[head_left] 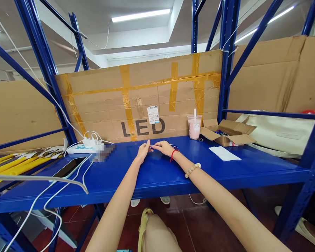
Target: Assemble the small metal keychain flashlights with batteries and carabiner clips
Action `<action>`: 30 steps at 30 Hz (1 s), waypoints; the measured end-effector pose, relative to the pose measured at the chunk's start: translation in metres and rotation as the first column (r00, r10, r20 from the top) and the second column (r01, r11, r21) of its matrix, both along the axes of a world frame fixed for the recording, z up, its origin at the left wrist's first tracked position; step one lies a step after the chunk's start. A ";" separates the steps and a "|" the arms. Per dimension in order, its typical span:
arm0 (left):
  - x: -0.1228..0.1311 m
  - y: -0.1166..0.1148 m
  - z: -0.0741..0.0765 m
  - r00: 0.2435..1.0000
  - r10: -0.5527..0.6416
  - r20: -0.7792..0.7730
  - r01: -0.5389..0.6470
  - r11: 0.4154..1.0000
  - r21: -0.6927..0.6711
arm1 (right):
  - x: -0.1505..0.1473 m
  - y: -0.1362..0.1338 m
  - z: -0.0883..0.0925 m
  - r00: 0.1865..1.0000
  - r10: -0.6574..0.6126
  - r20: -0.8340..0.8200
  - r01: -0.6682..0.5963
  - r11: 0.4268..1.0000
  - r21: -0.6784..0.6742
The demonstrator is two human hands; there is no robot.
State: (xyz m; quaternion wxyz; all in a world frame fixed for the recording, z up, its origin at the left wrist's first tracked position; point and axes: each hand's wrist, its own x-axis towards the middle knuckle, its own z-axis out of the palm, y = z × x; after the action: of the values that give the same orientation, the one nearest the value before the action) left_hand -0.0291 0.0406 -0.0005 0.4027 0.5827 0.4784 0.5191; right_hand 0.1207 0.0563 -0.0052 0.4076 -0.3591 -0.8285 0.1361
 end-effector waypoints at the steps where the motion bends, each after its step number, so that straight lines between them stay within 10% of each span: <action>1: -0.001 0.001 0.000 0.998 0.062 0.014 -0.062 0.998 -0.009 | 0.000 0.000 0.000 1.000 0.003 -0.003 -0.003 1.000 -0.016; 6: -0.007 0.008 0.003 0.964 0.227 0.137 -0.210 0.970 -0.125 | 0.001 -0.001 -0.001 1.000 -0.019 -0.025 0.018 0.999 -0.042; 30: -0.004 0.005 0.004 0.969 0.109 0.221 -0.072 0.983 -0.168 | 0.000 -0.002 0.000 1.000 -0.011 -0.017 0.011 1.000 -0.001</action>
State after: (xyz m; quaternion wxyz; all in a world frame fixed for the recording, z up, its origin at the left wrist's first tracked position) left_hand -0.0332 0.0458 0.0040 0.4761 0.4623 0.4948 0.5611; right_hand 0.1207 0.0547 -0.0055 0.4154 -0.3626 -0.8229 0.1373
